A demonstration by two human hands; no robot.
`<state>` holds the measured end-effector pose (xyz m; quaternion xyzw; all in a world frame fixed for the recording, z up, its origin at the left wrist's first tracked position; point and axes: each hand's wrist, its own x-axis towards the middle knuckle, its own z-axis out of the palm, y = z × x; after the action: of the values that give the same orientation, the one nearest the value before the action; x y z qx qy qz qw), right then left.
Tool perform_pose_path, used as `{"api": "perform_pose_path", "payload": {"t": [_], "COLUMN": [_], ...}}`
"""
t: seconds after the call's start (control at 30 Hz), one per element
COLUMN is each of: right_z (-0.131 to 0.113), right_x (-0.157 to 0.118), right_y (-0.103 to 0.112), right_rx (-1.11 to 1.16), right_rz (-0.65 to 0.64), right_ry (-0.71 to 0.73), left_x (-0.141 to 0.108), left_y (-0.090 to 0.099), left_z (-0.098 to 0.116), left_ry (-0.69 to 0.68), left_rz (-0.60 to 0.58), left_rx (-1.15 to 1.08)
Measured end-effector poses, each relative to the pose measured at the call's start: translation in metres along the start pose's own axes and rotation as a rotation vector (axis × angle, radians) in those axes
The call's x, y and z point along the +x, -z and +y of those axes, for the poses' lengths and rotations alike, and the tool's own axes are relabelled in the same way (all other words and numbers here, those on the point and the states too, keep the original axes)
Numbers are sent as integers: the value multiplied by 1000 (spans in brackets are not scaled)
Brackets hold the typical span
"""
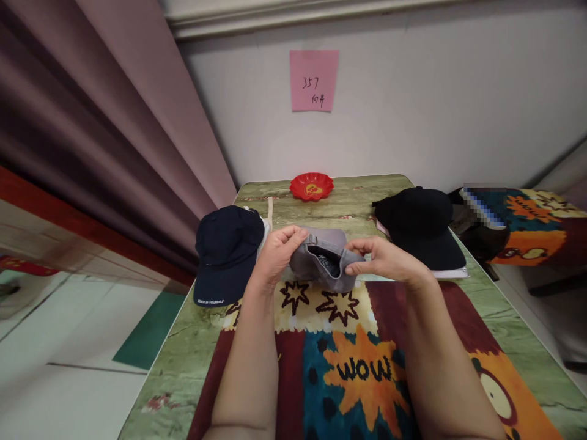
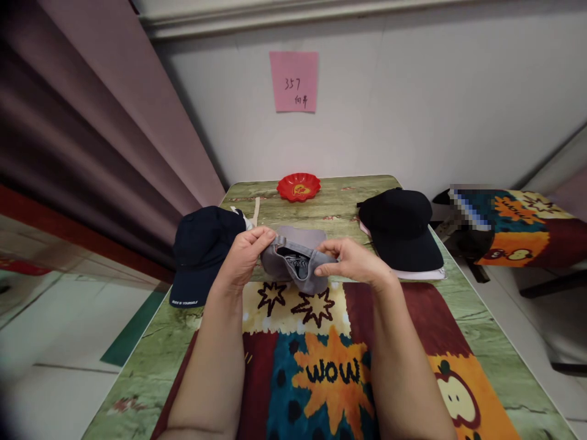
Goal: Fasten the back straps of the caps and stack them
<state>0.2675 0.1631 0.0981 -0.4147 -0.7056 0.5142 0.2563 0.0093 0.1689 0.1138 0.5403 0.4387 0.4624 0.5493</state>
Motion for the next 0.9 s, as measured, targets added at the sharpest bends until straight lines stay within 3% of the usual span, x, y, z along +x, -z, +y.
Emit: {"api": "perform_pose_path", "payload": {"t": [0.17,0.3,0.5,0.6,0.9], "right_z": [2,5,8,6,9], "right_x": [3,6,5,3,6], "right_y": [-4,-7,-3,-1,-6], "right_rx": [142,192,113,76,194], "right_rz": [156,215,263,264,100], "right_ry": [57,44,70,60,-51], "left_x": [0,2,3,2,7], "left_y": [16,26,28,26,6], "left_z": [-5,-10,-14,-14,-20], "left_ry": [91,130,104,83,64], "left_rz": [-222,-276,-164,-164,-124], "left_rx": [52,139,131,115,-214]}}
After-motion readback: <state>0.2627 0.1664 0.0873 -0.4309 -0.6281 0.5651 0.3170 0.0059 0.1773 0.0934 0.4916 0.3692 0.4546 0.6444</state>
